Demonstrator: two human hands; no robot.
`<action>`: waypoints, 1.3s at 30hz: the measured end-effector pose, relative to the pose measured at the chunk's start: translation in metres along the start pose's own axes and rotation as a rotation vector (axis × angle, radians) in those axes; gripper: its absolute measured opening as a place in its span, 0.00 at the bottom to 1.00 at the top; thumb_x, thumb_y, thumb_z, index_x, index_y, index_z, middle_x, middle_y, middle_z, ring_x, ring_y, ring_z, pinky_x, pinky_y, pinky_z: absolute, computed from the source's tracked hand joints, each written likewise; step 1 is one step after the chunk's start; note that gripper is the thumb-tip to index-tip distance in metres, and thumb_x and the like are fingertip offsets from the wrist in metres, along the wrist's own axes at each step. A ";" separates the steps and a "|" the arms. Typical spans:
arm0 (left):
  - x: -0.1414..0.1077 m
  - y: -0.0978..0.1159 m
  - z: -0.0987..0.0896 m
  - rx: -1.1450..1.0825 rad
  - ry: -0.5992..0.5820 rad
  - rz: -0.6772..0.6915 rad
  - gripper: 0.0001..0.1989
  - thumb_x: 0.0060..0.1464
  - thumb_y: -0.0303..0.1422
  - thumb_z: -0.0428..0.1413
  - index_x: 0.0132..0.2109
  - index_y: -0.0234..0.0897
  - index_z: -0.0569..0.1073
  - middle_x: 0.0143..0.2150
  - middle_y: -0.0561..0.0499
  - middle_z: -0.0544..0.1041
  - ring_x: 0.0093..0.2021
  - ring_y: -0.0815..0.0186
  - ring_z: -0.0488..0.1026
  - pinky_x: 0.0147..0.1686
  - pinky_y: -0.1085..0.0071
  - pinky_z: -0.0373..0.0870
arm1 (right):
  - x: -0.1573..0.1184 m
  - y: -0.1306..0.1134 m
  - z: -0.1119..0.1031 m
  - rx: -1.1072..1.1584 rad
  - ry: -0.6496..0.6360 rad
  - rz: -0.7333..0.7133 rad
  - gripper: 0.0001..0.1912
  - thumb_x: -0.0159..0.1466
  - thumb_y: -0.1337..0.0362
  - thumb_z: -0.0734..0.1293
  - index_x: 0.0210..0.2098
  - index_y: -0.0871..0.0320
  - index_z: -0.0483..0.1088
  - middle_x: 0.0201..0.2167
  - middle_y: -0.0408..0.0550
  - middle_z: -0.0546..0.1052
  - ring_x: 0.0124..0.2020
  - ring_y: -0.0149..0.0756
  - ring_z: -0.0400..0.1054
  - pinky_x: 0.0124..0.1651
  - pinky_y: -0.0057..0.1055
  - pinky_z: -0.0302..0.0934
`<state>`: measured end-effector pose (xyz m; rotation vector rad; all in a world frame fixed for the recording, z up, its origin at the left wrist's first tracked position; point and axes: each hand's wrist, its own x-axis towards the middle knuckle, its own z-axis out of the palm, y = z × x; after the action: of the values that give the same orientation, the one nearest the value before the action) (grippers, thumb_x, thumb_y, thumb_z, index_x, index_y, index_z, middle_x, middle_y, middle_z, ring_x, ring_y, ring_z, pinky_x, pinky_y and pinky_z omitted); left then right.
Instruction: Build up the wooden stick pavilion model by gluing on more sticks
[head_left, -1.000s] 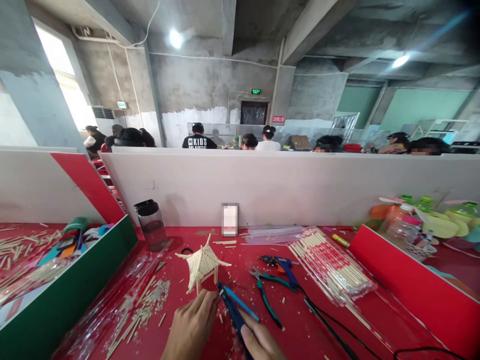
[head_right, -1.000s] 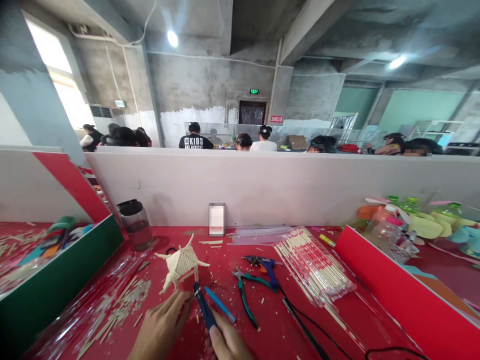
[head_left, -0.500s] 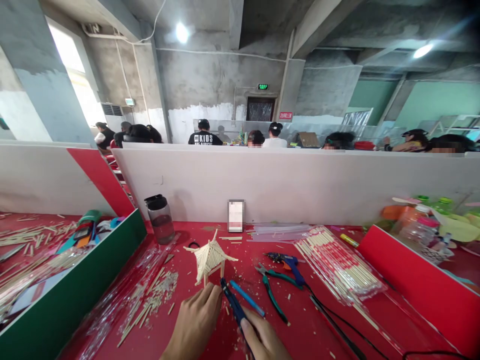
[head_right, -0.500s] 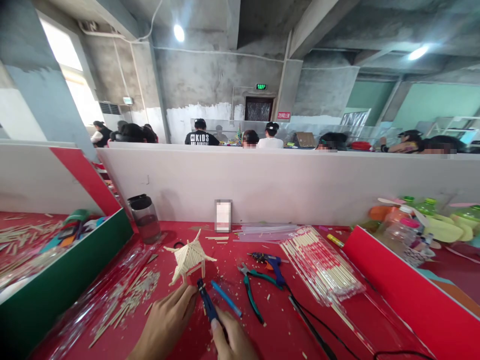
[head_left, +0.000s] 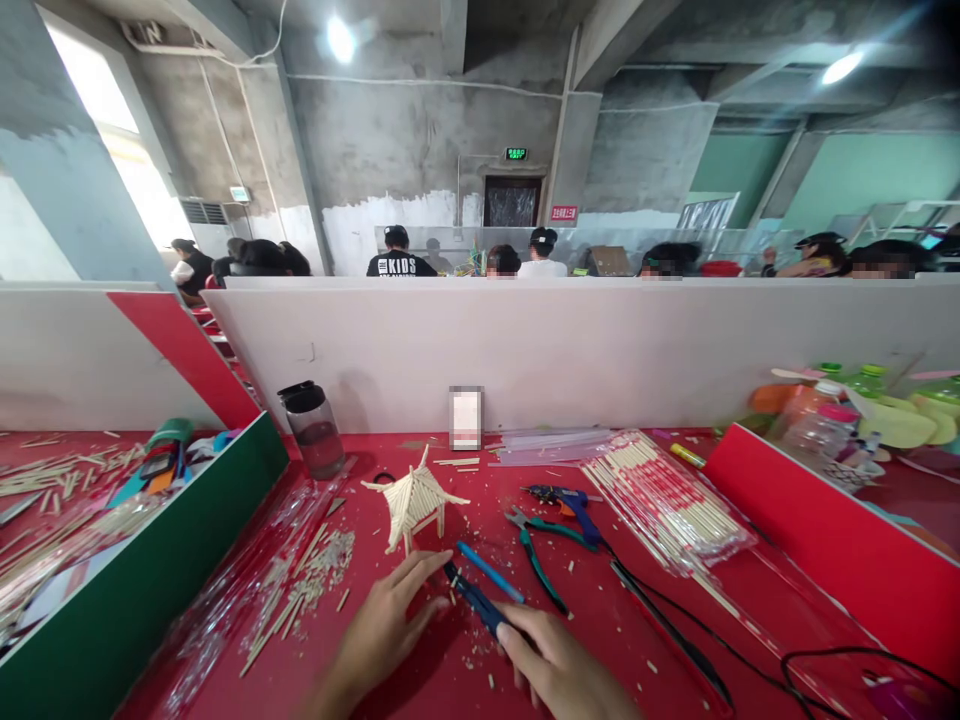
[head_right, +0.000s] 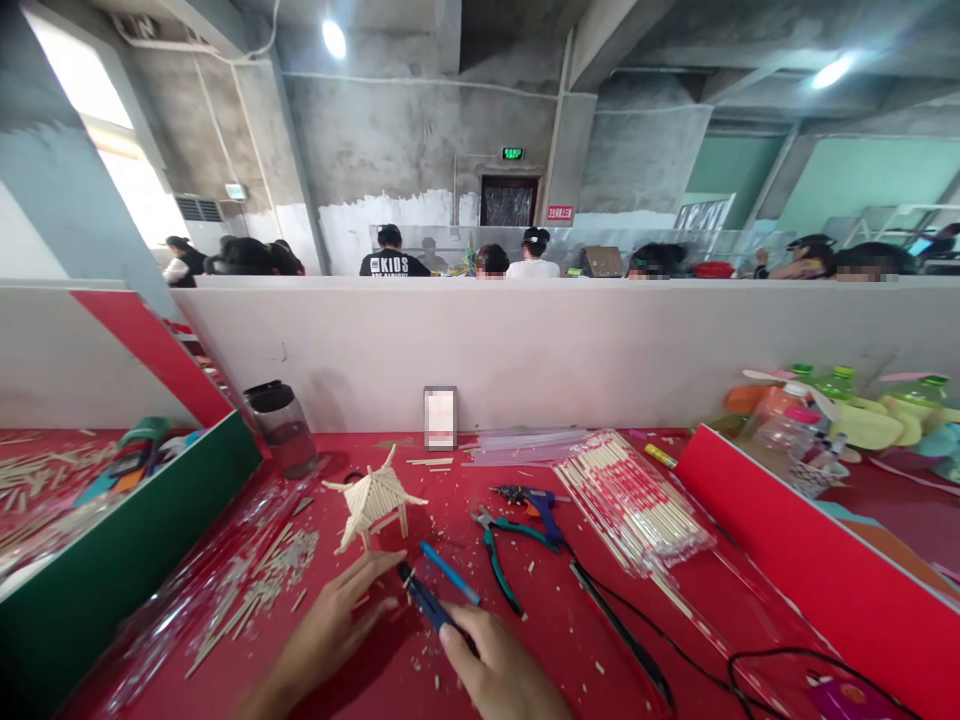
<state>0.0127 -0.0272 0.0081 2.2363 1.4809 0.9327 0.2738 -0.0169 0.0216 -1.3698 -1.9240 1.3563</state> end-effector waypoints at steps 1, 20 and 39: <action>0.000 0.000 -0.001 -0.026 -0.010 0.005 0.20 0.65 0.33 0.55 0.62 0.49 0.71 0.58 0.47 0.79 0.55 0.61 0.78 0.55 0.67 0.75 | -0.001 -0.001 -0.002 -0.011 -0.024 0.003 0.27 0.70 0.47 0.59 0.60 0.53 0.73 0.45 0.48 0.81 0.50 0.45 0.73 0.56 0.36 0.63; 0.003 -0.008 0.002 -0.262 -0.189 -0.126 0.09 0.63 0.38 0.58 0.48 0.41 0.77 0.45 0.48 0.82 0.45 0.61 0.78 0.49 0.69 0.72 | -0.003 0.002 -0.001 -0.018 -0.190 0.019 0.25 0.71 0.49 0.58 0.58 0.54 0.73 0.40 0.47 0.79 0.35 0.36 0.71 0.41 0.30 0.63; 0.005 -0.006 0.003 -0.345 -0.190 -0.169 0.09 0.62 0.35 0.59 0.48 0.40 0.78 0.44 0.48 0.82 0.46 0.60 0.78 0.49 0.68 0.70 | -0.006 -0.009 -0.004 -0.042 -0.193 -0.038 0.21 0.72 0.53 0.56 0.48 0.57 0.75 0.40 0.48 0.79 0.35 0.35 0.70 0.41 0.30 0.62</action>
<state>0.0118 -0.0203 0.0044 1.8654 1.2895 0.8258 0.2750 -0.0210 0.0324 -1.2547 -2.1016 1.4850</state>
